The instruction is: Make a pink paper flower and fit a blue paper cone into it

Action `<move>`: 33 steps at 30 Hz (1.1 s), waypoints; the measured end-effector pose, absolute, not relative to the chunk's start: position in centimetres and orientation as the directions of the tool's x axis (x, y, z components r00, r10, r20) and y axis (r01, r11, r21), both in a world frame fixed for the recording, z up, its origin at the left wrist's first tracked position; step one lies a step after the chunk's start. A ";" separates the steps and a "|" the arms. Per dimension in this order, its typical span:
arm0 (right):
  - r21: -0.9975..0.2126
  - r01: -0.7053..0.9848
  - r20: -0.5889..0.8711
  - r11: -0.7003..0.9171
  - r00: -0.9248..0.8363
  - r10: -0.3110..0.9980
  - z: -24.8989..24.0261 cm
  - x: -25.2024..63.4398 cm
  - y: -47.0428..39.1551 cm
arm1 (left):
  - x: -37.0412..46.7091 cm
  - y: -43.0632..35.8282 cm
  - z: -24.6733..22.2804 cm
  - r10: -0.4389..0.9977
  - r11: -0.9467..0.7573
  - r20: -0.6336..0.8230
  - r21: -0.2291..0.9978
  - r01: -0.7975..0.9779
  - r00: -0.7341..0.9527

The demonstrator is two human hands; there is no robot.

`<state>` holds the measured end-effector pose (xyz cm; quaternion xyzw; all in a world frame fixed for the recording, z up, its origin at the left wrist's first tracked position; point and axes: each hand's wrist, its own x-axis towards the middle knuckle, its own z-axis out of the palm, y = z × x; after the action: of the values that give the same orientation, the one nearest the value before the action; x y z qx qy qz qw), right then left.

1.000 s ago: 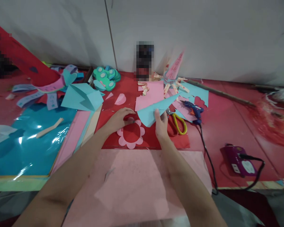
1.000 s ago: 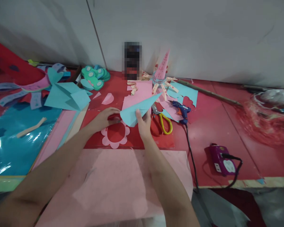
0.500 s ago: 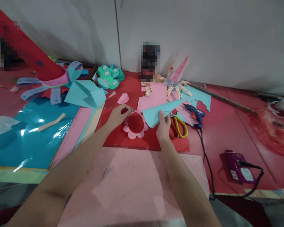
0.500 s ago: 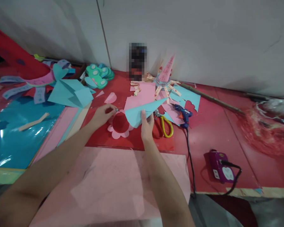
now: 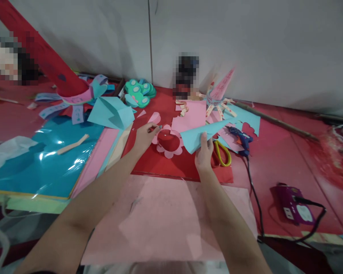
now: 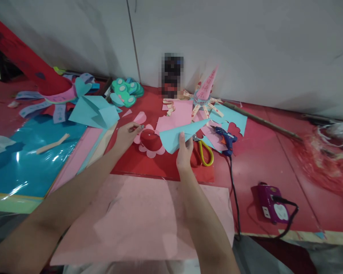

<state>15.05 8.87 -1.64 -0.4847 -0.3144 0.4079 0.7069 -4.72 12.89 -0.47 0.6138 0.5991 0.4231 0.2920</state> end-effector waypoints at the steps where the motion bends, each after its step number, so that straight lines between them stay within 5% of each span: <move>1: -0.941 -0.268 0.059 0.209 0.475 0.878 -1.7 15.1 8.9 | -4.7 12.9 -0.5 0.980 -0.113 0.177 0.863 0.493 -0.085; 12: -0.929 -0.293 0.055 0.226 0.496 0.867 -1.6 15.2 9.1 | -4.6 13.2 -1.2 0.954 -0.179 0.244 0.930 0.321 -0.175; 26: -0.950 -0.234 0.091 0.209 0.432 0.897 -1.9 15.3 8.8 | -4.3 12.7 -0.8 0.958 -0.152 0.221 0.931 0.331 -0.184; 33: -0.942 -0.264 0.084 0.207 0.413 0.907 -1.9 15.1 8.7 | -3.6 12.2 0.2 0.963 -0.232 0.270 0.791 0.567 0.018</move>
<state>15.09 8.74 -1.88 -0.4691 -0.3425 0.4199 0.6974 -3.65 12.20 0.24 0.6708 0.5700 0.4075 0.2431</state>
